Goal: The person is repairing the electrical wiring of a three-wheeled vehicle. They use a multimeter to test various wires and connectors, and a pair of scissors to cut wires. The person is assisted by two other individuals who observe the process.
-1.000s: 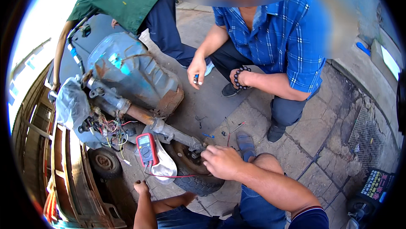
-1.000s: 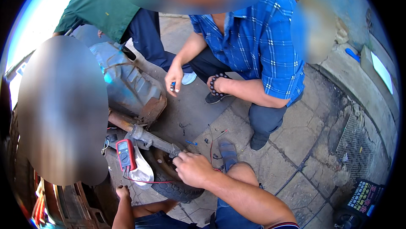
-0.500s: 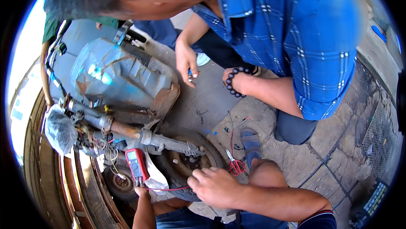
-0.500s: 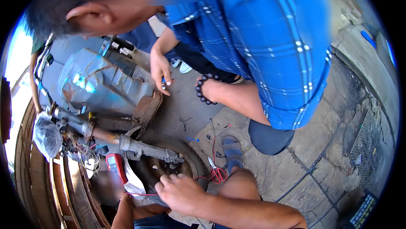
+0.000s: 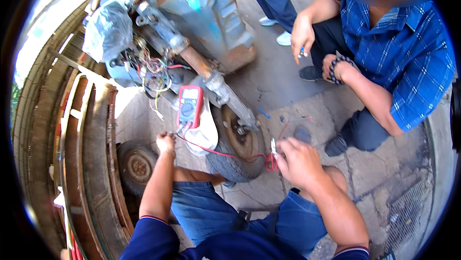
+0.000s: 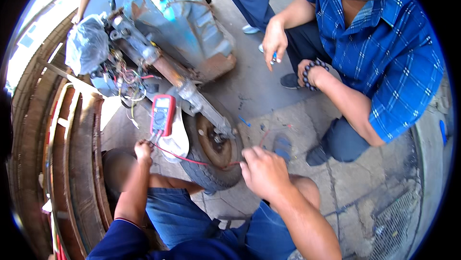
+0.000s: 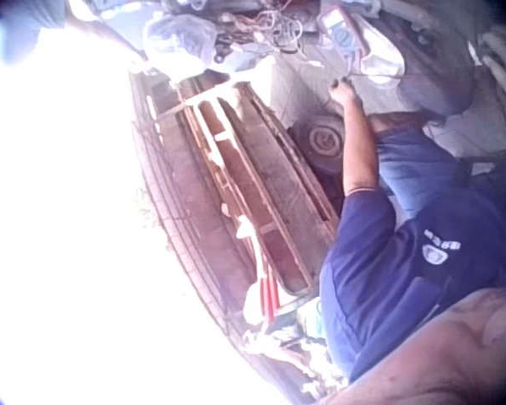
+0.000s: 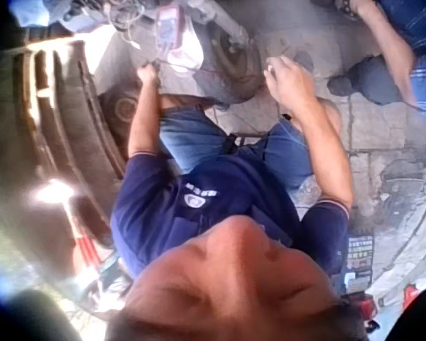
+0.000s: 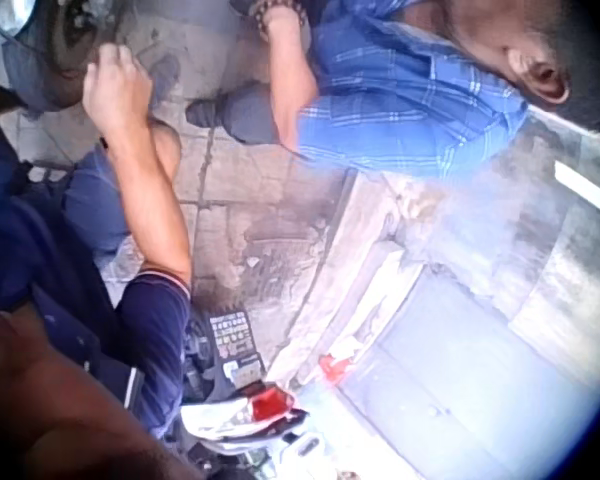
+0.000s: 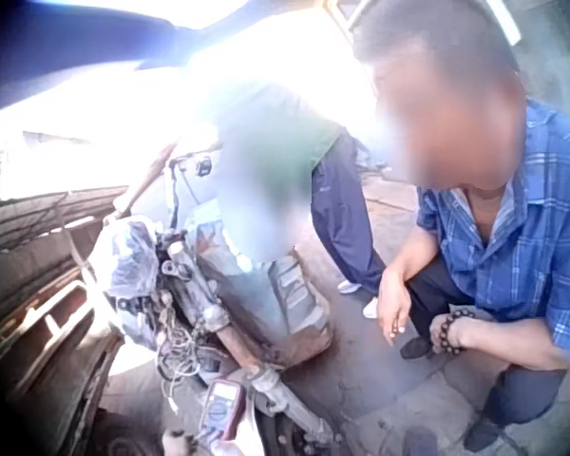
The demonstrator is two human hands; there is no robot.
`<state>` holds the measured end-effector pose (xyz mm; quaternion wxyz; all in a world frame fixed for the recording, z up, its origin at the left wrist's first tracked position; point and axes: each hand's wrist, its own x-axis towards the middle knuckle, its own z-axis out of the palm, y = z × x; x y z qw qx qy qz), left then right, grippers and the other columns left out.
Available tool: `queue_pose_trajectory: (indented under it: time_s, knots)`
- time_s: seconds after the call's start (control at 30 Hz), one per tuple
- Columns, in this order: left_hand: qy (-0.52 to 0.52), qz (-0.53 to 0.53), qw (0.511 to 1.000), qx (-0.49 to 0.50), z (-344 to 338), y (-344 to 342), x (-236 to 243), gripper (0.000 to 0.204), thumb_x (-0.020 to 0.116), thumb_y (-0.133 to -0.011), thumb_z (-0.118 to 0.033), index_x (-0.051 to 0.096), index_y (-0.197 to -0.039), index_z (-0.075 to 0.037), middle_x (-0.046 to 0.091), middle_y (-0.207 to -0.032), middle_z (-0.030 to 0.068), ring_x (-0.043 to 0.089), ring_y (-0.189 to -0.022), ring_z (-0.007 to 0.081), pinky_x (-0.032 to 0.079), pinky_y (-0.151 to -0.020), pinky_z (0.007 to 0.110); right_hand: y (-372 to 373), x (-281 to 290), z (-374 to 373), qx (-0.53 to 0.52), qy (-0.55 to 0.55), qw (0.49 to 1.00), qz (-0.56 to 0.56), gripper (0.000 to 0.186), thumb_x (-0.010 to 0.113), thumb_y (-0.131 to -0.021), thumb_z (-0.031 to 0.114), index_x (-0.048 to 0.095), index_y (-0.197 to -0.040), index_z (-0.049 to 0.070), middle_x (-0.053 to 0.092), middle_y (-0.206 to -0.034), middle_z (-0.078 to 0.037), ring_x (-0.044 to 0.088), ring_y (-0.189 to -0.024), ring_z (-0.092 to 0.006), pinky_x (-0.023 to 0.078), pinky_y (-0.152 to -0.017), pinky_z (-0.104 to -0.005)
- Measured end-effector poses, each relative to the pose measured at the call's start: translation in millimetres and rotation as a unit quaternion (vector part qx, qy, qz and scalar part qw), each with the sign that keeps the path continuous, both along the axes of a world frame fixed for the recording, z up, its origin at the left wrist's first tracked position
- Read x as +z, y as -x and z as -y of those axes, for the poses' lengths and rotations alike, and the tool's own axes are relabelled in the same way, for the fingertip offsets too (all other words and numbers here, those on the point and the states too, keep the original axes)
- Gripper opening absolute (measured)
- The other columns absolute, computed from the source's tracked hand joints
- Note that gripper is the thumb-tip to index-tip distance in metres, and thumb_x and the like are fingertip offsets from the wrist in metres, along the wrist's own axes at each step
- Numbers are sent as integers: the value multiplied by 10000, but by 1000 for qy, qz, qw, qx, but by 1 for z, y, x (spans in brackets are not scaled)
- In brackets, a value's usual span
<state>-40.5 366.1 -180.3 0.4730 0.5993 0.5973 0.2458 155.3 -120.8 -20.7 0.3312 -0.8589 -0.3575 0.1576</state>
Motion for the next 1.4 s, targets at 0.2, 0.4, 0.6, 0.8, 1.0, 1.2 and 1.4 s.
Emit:
queue_pose_trajectory:
  time_s: [0.2,0.4,0.6,0.8,1.0,1.2,1.4]
  knots:
    - [132,167,977,27,-8,-11,-8,222,643,-929,-50,544,-1127,-30,610,-919,63,643,-756,197,515,-642,309,10,-27,-26,-162,-10,986,-42,212,672,-899,177,649,-1074,59,723,-922,-161,704,-856,-385,551,-762,-487]
    - [113,215,970,1,-3,-3,-6,276,633,-962,-74,521,-1207,-18,624,-1020,67,646,-858,168,516,-735,291,-16,-73,-54,-94,218,954,-185,241,738,-872,255,705,-943,28,745,-917,-183,722,-886,-368,555,-798,-467]
    - [71,228,971,-30,-21,1,-5,384,662,-957,-80,509,-1294,20,637,-1081,95,648,-876,165,512,-751,295,-51,-284,-59,-216,286,917,-174,228,731,-885,221,734,-917,-5,715,-852,-169,691,-782,-291,546,-703,-402]
    - [49,182,981,-42,-36,30,2,360,635,-978,-89,533,-1310,6,642,-1125,81,641,-901,158,506,-791,287,-27,-378,-87,-393,284,852,-196,244,797,-812,231,756,-875,-1,752,-811,-163,750,-757,-287,592,-693,-394]
    - [59,199,977,-53,-42,23,0,313,643,-976,-111,544,-1258,-18,625,-1095,59,622,-873,138,492,-783,272,-61,-376,-123,-427,328,814,-221,403,784,-839,363,746,-1096,54,713,-1175,-220,683,-1133,-365,543,-978,-443]
    - [19,99,990,-96,-26,-22,-2,356,648,-958,-140,543,-1268,1,629,-1085,76,619,-854,148,489,-760,279,-90,-423,-122,-381,404,803,-215,463,770,-874,380,693,-1186,46,693,-1237,-212,674,-1152,-383,551,-978,-464]
    - [21,95,990,-106,-33,-31,-25,340,641,-938,-66,550,-1260,-6,644,-1063,65,636,-832,150,499,-741,262,-99,-464,-120,-388,413,802,-189,440,750,-885,277,589,-1207,23,708,-1181,-232,692,-1103,-407,562,-950,-476]
